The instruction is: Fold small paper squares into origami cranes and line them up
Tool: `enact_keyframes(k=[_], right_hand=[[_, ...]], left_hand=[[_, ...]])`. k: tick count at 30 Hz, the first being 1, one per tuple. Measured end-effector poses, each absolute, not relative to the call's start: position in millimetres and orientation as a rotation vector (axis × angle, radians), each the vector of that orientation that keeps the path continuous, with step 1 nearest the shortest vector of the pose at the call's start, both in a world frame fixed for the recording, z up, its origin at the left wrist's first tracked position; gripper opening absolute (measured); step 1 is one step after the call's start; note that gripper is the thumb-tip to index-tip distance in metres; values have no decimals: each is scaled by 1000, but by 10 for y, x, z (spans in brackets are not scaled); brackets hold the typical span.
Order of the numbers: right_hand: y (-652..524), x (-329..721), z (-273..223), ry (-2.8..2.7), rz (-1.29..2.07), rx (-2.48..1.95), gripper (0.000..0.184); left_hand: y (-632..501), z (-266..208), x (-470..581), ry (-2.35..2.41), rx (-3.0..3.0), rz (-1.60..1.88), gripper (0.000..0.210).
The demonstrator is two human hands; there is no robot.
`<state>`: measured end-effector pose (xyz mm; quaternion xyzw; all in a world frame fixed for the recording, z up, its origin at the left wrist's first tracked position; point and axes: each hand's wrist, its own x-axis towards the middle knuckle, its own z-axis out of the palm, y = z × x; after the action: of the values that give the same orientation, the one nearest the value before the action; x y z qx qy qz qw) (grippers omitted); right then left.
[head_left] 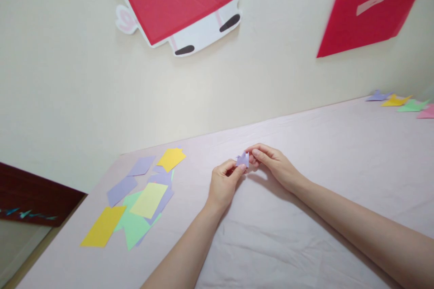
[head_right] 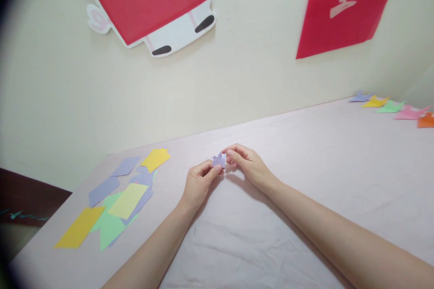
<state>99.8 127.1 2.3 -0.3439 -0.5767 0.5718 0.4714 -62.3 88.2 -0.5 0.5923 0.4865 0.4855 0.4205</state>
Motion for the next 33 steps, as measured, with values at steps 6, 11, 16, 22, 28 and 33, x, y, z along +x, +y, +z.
enact_keyframes(k=[6, 11, 16, 22, 28, 33], right_hand=[[1270, 1001, 5, -1444, 1371, -894, 26], [1258, 988, 44, -1478, 1382, -928, 28], [1238, 977, 59, -1511, 1304, -943, 26], [1232, 975, 43, -1520, 1191, -914, 20], [1240, 972, 16, -1534, 1114, -867, 16], [1242, 970, 12, -1610, 1161, -835, 19]], left_hand=[[878, 19, -612, 1219, 1516, 1199, 19], [888, 23, -602, 1221, 1540, 1168, 17], [907, -26, -610, 1215, 1447, 1161, 19], [902, -38, -614, 1242, 1432, 1175, 22], [907, -44, -617, 1272, 1470, 1181, 21], [901, -40, -623, 1254, 1550, 1158, 16]])
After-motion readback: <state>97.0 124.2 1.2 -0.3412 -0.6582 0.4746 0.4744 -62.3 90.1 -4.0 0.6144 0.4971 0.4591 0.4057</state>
